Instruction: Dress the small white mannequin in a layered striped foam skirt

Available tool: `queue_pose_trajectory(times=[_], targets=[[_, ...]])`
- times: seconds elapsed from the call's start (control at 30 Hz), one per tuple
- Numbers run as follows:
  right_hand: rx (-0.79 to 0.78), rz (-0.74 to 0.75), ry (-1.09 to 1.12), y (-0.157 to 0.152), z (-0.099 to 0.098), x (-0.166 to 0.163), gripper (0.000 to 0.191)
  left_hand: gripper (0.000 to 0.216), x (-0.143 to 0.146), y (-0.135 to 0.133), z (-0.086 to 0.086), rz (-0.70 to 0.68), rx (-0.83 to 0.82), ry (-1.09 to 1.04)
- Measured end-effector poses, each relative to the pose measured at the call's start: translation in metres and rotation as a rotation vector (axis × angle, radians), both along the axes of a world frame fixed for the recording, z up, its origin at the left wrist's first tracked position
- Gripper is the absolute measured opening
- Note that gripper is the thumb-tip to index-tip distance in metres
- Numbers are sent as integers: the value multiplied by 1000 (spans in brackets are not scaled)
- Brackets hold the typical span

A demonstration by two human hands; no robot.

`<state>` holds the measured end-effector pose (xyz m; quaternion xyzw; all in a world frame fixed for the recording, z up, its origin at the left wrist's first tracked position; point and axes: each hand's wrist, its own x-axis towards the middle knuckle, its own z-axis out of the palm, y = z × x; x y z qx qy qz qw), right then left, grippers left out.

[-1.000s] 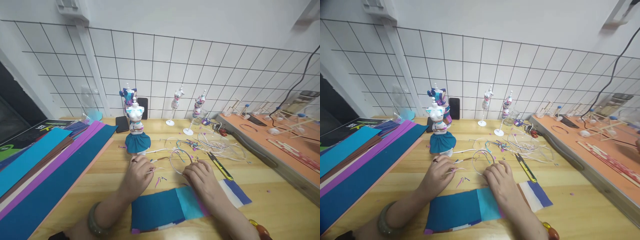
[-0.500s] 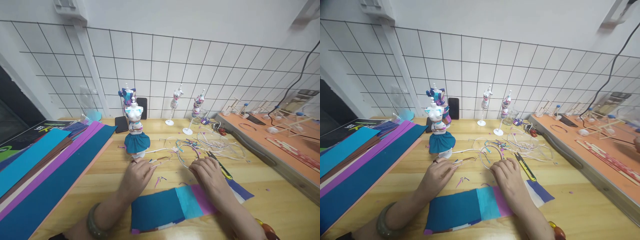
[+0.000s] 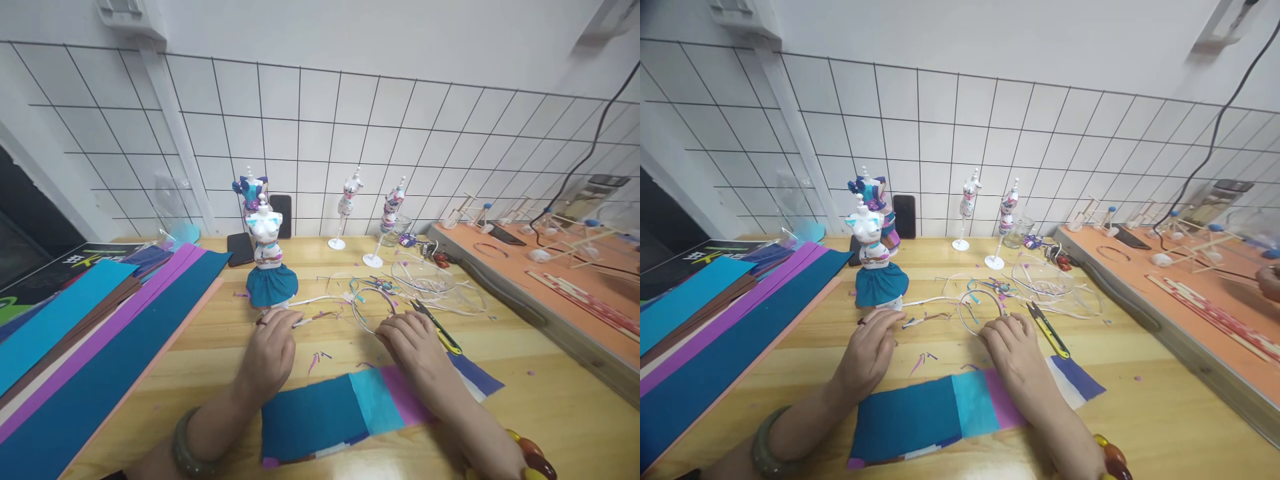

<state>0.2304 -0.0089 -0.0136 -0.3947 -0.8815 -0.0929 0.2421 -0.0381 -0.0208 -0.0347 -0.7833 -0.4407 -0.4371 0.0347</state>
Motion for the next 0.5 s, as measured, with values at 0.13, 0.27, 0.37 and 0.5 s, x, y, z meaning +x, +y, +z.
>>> queue_pose_trajectory(times=[0.13, 0.27, 0.37, 0.5], targets=[[-3, 20, 2, -2, -2, -4, 30, 23, 1, -3, 8, -16, 54, -37], [5, 41, -5, -3, -3, -8, 29, 17, 2, 0, 8, -9, 86, -48], [4, 51, -4, -3, -3, -9, 30, 19, 2, 4, 4, -35, 71, -17], [-12, 65, 12, -3, -3, -8, 29, 24, 1, 7, 0, -103, 101, 96]])
